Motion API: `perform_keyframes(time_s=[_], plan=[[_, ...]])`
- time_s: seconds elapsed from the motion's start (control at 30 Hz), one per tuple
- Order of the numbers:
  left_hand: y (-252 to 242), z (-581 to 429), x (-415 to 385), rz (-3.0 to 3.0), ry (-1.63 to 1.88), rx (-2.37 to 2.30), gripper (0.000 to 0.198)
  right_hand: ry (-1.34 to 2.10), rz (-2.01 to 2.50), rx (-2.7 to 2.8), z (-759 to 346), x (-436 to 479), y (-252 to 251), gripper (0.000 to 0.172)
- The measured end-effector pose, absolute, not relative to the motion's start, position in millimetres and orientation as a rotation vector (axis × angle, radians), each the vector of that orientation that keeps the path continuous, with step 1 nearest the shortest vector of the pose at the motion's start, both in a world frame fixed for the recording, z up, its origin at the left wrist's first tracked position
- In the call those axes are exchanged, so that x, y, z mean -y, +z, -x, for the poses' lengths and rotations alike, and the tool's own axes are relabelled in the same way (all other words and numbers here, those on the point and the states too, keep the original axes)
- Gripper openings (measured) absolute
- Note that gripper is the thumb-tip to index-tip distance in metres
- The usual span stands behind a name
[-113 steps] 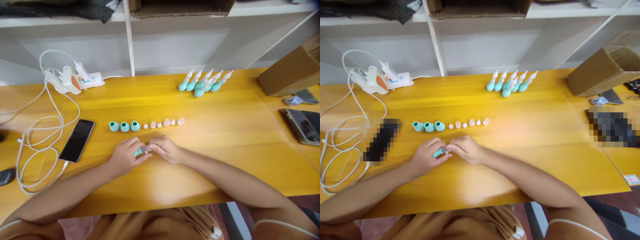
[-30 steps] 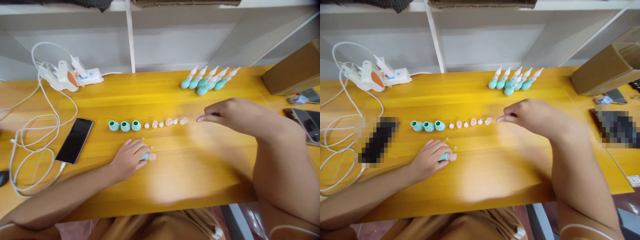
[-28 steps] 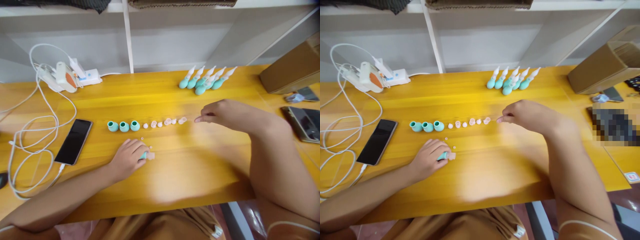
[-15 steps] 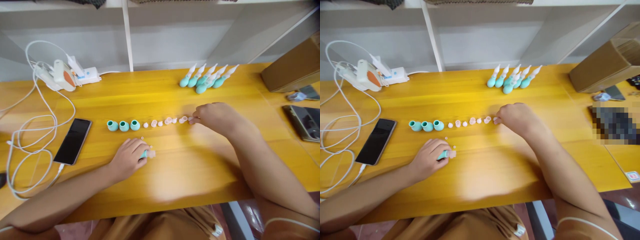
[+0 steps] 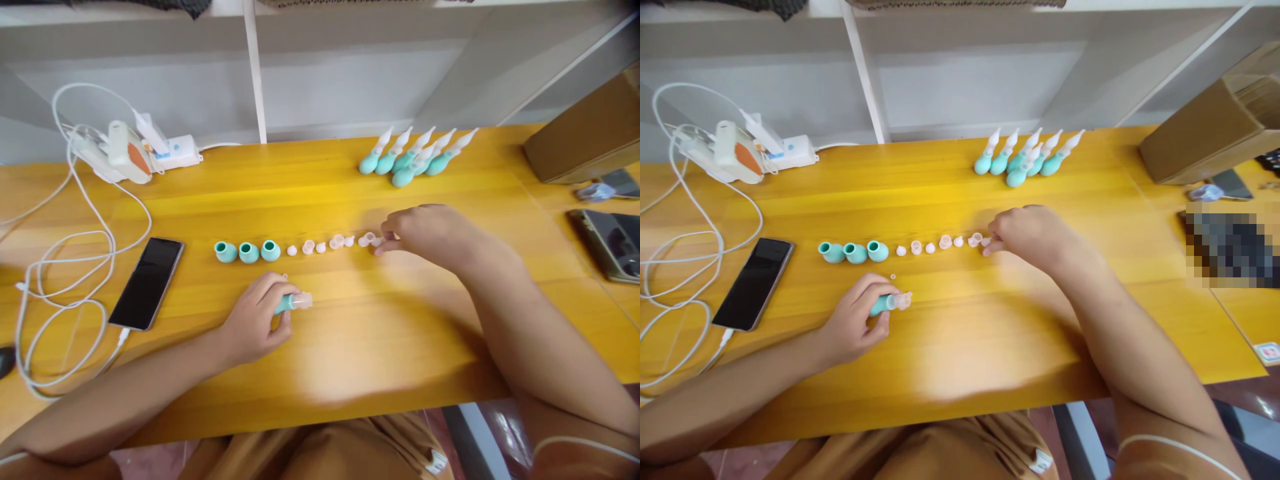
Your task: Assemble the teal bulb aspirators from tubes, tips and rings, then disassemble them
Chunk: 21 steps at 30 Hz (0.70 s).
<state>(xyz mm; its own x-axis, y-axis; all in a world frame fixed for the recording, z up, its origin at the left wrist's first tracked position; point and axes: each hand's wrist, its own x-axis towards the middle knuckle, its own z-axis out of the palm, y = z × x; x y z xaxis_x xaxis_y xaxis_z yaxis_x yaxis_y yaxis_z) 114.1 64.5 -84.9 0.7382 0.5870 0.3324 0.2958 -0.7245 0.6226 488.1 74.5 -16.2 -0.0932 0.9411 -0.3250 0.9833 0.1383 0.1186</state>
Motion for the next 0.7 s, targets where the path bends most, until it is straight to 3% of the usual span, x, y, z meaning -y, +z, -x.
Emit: perform_keyframes(time_s=[0.13,0.27,0.37,0.43,0.6,0.7], plan=[[-87,-116,-63,-2.306,0.859,-0.678,0.047,-0.183,-1.963,-2.219,-486,-56,5,0.049],[-93,-116,-63,-2.175,0.968,-0.593,0.053,-0.674,-1.744,-2.786,-437,-34,8,0.066],[-101,-114,-64,-2.026,0.981,-0.517,0.056,-1.020,-1.646,-2.933,-383,-23,-14,0.065],[-106,-112,-65,-1.937,0.941,-0.474,0.059,-1.170,-1.709,-2.956,-356,-18,-33,0.055],[-106,-114,-64,-1.684,0.880,-0.414,0.068,-1.154,-1.743,-3.236,-342,-13,-59,0.046],[-95,-119,-62,-1.442,0.766,-0.403,0.053,-1.193,-1.571,-3.398,-349,-14,-63,0.044]])
